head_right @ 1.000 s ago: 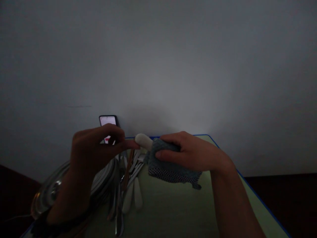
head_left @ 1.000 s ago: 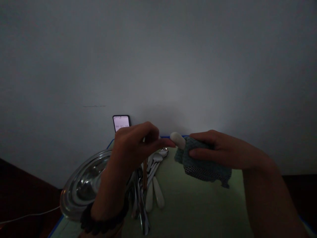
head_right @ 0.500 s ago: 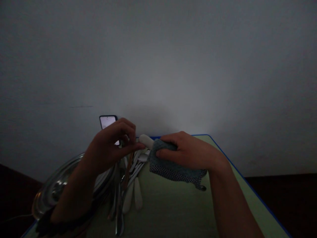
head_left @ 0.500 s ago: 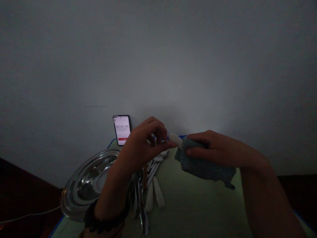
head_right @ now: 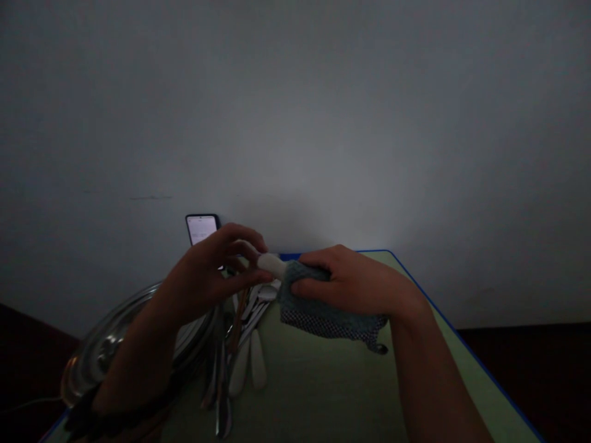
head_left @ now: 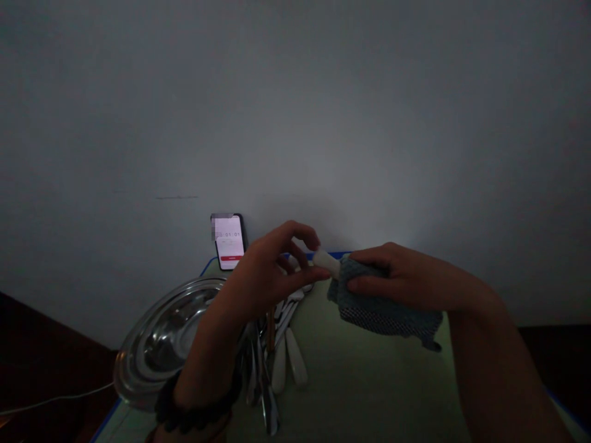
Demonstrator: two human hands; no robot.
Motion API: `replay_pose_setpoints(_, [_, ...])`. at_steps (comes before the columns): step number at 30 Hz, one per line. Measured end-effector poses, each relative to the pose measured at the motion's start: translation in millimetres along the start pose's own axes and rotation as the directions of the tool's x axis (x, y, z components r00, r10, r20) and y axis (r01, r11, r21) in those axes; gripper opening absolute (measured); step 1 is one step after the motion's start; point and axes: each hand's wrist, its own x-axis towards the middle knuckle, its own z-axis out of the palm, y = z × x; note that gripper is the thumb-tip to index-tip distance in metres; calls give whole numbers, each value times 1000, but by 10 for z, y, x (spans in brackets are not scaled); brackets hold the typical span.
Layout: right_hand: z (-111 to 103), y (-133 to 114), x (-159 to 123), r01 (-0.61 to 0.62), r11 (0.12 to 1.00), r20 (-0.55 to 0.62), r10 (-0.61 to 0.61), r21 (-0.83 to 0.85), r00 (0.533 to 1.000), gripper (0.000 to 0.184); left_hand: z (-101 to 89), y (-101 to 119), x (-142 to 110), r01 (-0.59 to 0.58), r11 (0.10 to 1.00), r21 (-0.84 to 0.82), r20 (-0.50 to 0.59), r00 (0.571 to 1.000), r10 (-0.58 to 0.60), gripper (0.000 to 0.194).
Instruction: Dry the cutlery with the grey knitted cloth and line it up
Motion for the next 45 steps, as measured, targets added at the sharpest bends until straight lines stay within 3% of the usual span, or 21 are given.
replay_pose_setpoints(7, [-9,-14,-3,63,998,87,-65,25,994,27,-91,-27,-30,44,997,-60,135,990,-36,24])
replay_pose_setpoints(20, [47,-23,34,108,994,59,-107,-17,992,27,-52,38,-28,-2,1000,-23,119,993,4,24])
replay_pose_setpoints(26, [51,-9,4,140,989,-16,-139,56,990,26,-11,35,4,-29,998,53,10,1000,29,29])
replay_pose_setpoints(34, [4,54,12,164,986,-198,-155,31,968,23,53,65,11,-126,962,241,-16,991,134,28])
replay_pose_setpoints(39, [19,48,11,215,977,-283,-211,-16,936,25,28,106,-2,-110,967,231,70,993,96,27])
replay_pose_setpoints(45, [25,-15,31,242,970,-268,-239,-24,933,21,23,112,-7,-80,969,234,154,987,44,34])
